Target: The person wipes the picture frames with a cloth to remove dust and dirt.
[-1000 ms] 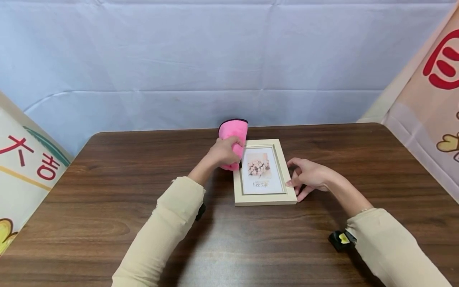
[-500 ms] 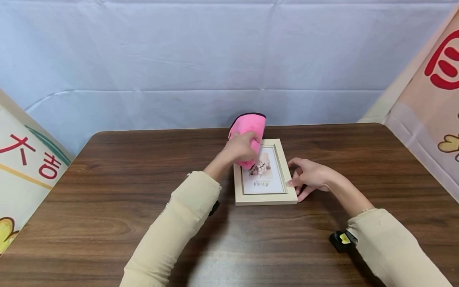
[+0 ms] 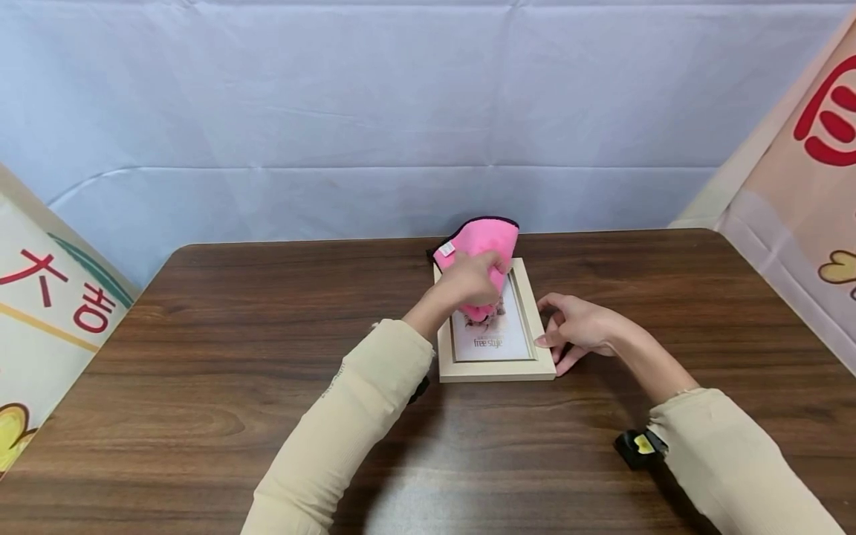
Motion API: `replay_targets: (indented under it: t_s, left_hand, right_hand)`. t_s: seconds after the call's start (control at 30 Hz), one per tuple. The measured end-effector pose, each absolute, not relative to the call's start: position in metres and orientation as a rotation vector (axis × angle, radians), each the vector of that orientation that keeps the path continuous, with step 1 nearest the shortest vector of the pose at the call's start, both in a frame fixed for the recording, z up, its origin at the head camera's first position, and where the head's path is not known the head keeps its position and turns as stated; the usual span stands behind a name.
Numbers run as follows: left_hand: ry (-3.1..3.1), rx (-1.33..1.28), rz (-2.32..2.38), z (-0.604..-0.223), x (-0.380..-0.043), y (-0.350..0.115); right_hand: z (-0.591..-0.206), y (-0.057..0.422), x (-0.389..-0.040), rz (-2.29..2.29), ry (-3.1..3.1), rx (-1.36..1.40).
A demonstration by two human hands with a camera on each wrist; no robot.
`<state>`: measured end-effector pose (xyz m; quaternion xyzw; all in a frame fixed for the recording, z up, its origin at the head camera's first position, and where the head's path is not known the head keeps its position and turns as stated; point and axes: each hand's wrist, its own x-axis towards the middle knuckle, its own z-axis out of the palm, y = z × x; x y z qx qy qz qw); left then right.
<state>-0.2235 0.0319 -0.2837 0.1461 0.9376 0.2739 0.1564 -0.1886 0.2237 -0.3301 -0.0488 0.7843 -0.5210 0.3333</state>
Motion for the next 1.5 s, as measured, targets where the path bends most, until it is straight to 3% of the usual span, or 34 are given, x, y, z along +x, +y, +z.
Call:
replay_targets:
  t_s: [0.6, 1.17, 1.5]
  left_hand:
    - [2.635, 0.213, 0.791, -0.301, -0.228, 0.027]
    - [2.677, 0.320, 0.642, -0.303, -0.224, 0.055]
    - [2.652, 0.317, 0.668, -0.304, -0.228, 0.047]
  right_hand:
    - [-0.332, 0.223, -0.189, -1.358, 2.048, -0.122]
    - [-0.334, 0.225, -0.190, -1.357, 2.051, -0.115]
    - [-0.335, 0.226, -0.190, -1.367, 2.050, -0.115]
